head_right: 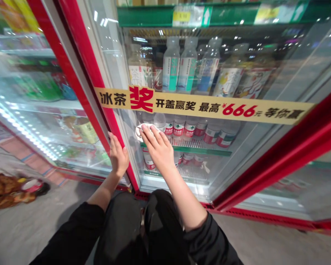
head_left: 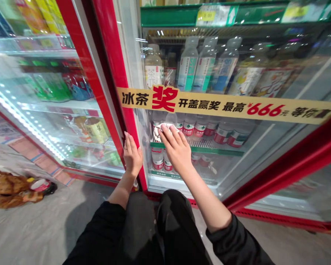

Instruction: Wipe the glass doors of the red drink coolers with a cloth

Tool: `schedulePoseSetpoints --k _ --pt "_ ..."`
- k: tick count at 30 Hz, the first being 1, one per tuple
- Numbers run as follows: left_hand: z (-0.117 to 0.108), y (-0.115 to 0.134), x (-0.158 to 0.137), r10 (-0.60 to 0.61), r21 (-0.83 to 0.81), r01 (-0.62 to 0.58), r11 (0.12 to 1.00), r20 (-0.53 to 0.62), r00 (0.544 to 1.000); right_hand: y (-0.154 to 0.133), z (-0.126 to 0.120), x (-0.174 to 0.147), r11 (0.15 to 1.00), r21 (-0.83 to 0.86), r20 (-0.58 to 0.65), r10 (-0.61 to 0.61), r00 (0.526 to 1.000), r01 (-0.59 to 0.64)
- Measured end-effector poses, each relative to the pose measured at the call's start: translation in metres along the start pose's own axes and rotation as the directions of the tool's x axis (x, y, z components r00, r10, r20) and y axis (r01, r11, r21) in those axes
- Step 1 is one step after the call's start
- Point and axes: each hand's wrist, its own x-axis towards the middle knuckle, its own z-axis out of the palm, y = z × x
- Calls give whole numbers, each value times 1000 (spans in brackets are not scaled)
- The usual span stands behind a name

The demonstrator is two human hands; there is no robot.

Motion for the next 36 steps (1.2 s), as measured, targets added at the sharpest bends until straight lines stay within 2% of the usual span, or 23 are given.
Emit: schedulePoseSetpoints --k 3,6,10,13,16,19,23,27,31,34,36 --pt "-13 4 0 33 47 -36 998 59 998 0 -4 -12 998 -44 -46 43 998 -45" --pt "-21 14 11 162 54 -169 984 113 980 -2 -7 -11 999 -34 -13 17 1000 -17" --pt "-22 33 58 329 52 -336 940 105 938 6 -14 11 1000 -3 54 -30 998 30" --pt "-18 44 100 342 42 -343 938 37 939 17 -18 16 998 -53 7 19 1000 -18" --pt "-13 45 124 336 2 -337 942 66 940 20 -17 0 991 -99 -61 87 994 -93" --pt "-7 40 126 325 -42 -322 946 108 940 14 -13 -16 992 -67 -16 102 995 -103" --pt "-3 35 121 333 -36 -332 943 64 941 9 -12 -8 998 -29 61 55 997 -53" --pt "-3 34 120 364 -22 -364 931 41 930 16 -13 2 996 -80 -13 32 999 -33" --pt "-3 35 119 347 -21 -347 938 56 936 13 -8 -15 982 -108 -99 142 985 -152" --pt "-2 35 117 352 -29 -352 936 24 936 3 -4 -24 992 -73 -34 102 994 -104" --pt "-3 35 116 330 -51 -328 943 44 943 -1 -5 -18 998 -45 29 47 998 -45"
